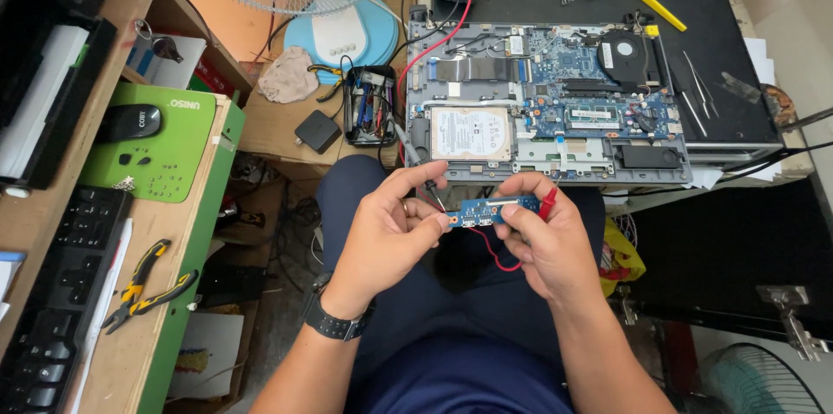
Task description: Testing various components and circuit points on a disassembled laptop motherboard using a digital multimeter.
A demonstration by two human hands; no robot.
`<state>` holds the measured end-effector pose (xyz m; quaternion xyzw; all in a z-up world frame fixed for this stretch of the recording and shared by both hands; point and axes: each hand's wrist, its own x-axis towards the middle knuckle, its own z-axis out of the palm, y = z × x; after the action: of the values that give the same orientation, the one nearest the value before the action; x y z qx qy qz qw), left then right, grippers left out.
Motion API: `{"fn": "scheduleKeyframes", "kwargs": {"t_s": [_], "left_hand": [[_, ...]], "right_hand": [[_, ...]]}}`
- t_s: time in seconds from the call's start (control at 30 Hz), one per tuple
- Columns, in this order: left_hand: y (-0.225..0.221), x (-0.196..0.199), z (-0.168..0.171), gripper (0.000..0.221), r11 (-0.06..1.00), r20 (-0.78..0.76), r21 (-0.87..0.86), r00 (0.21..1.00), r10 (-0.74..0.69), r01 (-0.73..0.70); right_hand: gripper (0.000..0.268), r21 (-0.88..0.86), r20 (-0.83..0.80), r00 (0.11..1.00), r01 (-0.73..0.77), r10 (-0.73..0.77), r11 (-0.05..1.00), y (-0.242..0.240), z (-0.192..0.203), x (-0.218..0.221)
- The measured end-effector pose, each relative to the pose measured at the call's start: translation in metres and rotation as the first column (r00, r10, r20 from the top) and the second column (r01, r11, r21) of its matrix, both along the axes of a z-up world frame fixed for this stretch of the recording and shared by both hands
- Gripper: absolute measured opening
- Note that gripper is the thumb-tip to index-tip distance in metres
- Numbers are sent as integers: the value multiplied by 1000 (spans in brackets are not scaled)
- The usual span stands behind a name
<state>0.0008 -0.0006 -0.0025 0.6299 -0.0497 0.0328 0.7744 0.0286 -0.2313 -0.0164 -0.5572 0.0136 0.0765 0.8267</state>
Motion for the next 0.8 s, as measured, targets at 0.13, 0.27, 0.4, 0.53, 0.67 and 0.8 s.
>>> {"fn": "scheduleKeyframes", "kwargs": {"t_s": [0.13,0.27,0.4,0.53,0.67,0.8], "left_hand": [[4,-2,10,62,999,27,40,999,17,-18],[11,-6,6,57,997,72,45,995,66,-70],[23,-11,-1,50,992,104,33,987,119,-123],[36,-19,-7,47,992,156,18,981,117,-122],[34,-24,5,21,973,163,76,966,203,-217],[32,-22,4,17,949,112,82,949,296,-306]], "right_hand": [[29,-24,59,998,20,-19,1000,-4,-5,0],[27,-15,101,993,54,-52,998,-18,-12,2],[34,-13,142,985,105,-102,994,-29,9,8],[41,-17,198,972,135,-129,991,-39,32,25],[47,-367,279,951,231,-131,901,-27,66,35],[51,-534,325,930,329,-170,779,-9,72,56]]}}
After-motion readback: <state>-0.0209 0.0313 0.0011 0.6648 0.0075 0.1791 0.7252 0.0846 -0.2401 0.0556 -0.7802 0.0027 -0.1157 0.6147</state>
